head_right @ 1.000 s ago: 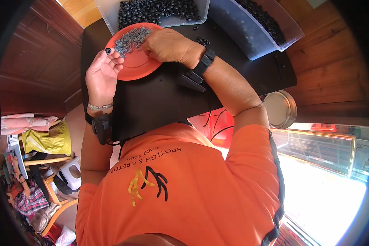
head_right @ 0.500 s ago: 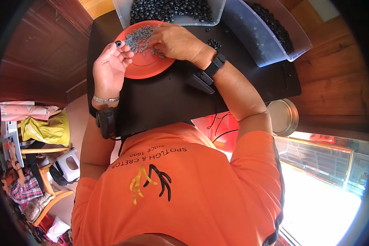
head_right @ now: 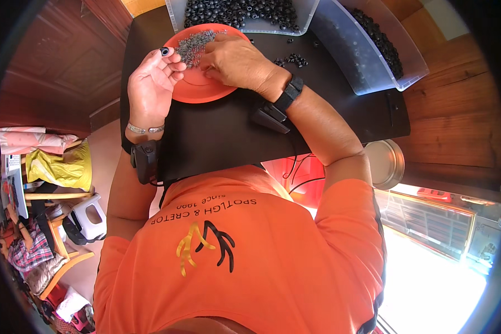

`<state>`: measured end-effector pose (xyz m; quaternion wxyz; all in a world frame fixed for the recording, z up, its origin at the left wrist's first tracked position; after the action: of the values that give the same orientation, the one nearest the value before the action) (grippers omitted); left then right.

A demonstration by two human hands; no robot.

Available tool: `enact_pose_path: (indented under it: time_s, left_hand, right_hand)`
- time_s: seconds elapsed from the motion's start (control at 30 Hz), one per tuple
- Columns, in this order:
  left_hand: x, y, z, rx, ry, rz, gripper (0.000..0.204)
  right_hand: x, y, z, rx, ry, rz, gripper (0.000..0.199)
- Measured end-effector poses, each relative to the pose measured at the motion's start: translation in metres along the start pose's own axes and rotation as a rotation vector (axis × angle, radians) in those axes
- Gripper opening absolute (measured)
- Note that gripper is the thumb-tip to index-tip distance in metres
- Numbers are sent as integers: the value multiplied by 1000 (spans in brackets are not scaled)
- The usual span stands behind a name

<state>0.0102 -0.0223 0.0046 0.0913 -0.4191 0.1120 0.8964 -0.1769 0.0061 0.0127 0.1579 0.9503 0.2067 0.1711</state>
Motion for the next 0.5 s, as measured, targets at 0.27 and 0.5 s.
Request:
enact_pose_path:
  time_s: [0.27,0.5]
  left_hand:
    - [3,-3,3,40,-9,-24,17]
    - [12,-11,11,254,-28,-64,22]
  right_hand:
    - [-9,3,-4,-93,16,15,12]
    - [0,3,-27,-30,1048,322,14]
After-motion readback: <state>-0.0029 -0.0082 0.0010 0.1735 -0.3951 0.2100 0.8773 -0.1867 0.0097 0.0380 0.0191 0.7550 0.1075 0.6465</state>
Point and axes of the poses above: each hand's wrist, its own y-axis towards the middle knuckle, its own z-axis out of the palm, x = y × z, the point moved 1 cm from there along y, towards the middle knuckle, and after that the axes turned 12 degrees about z, right-handed, at the moved point
